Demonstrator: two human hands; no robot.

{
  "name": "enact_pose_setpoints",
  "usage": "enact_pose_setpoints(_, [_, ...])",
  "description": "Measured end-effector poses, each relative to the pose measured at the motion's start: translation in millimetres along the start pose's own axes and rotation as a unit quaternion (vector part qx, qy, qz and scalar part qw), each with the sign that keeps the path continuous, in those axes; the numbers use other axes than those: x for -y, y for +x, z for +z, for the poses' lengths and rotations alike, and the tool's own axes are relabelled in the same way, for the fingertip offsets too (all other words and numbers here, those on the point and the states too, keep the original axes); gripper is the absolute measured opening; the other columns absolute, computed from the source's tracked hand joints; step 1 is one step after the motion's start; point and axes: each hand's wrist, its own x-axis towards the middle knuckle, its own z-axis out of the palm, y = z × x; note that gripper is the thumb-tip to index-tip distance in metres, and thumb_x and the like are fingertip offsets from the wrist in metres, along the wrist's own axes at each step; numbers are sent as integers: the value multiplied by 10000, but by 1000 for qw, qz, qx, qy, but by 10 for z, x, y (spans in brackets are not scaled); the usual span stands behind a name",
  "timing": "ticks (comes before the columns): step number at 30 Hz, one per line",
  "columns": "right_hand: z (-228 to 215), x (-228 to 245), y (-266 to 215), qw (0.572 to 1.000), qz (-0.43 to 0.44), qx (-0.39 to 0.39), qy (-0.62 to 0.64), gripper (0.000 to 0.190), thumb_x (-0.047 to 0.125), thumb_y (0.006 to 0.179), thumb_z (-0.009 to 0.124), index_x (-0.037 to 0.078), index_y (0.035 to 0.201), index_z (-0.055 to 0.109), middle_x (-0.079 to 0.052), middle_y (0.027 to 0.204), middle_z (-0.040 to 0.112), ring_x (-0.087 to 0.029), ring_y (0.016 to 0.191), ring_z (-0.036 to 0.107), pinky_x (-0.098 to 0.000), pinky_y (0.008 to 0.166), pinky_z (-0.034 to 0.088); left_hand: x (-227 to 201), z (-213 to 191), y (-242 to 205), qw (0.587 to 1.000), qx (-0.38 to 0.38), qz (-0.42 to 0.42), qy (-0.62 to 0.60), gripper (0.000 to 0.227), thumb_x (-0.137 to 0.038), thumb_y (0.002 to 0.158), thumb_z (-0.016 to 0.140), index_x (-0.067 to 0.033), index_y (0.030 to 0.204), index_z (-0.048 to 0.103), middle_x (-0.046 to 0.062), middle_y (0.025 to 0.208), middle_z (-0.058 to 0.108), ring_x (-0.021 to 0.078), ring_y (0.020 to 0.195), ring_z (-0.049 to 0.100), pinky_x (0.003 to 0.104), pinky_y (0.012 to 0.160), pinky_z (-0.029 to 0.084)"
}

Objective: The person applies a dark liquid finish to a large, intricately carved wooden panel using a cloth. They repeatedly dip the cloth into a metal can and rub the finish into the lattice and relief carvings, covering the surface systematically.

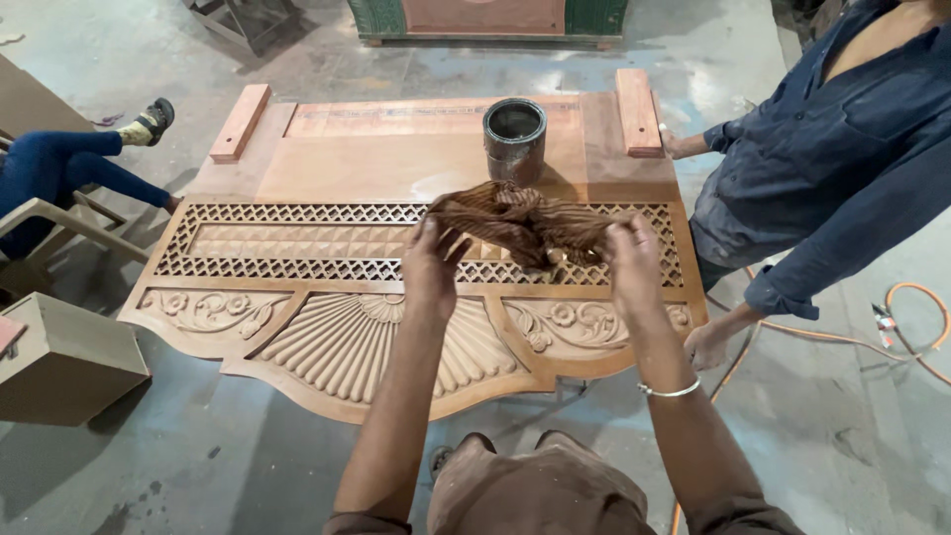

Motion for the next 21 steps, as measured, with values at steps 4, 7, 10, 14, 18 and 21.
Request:
enact_pose_setpoints(4, [-292,132,306,993,7,-85,82,115,177,1027,528,139,1006,634,-6,814,591,-113,636,553,-275,561,437,-178,-146,60,999,-31,38,-16,289,-206,1079,436,-100,1238,653,88,1077,746,206,960,701,384,830,595])
enact_pose_setpoints(7, [-442,228,534,989,-87,-80,89,84,102,1044,552,85,1051,634,15,957,619,-75,848,607,-242,769,511,-282,-266,70,995,-62,71,35,302,-213,1068,446,-92,1208,685,92,1061,747,204,923,705,375,776,607])
enact_pose_setpoints(10, [-515,464,656,988,-124,-74,47,40,118,1064,615,88,1038,617,10,954,613,-90,851,598,-256,772,519,-418,-368,87,987,-82,126,64,289,-230,1084,475,-87,1195,701,85,1030,711,190,891,691,367,739,604])
enact_pose_setpoints(14, [-479,958,614,944,-133,76,-291,154,182,1078,633,48,1152,622,-10,971,608,-97,879,562,-253,773,479,-665,-472,122,948,-33,247,197,268,-214,1078,458,-97,1175,679,47,1103,740,118,953,697,306,789,611])
enact_pose_setpoints(18, [-391,1252,544,799,-29,261,-541,365,203,882,743,25,1193,671,-50,959,709,-153,868,663,-307,789,524,-947,-536,158,925,34,291,242,256,-175,1118,461,-41,1144,678,57,1024,707,134,926,687,269,835,566])
enact_pose_setpoints(21, [-457,1379,610,704,2,278,-653,345,240,892,750,-5,1134,731,-92,910,728,-209,805,703,-357,771,536,-1172,-536,155,896,93,290,323,252,-151,1129,491,-4,1148,695,49,983,660,112,868,599,262,788,510])
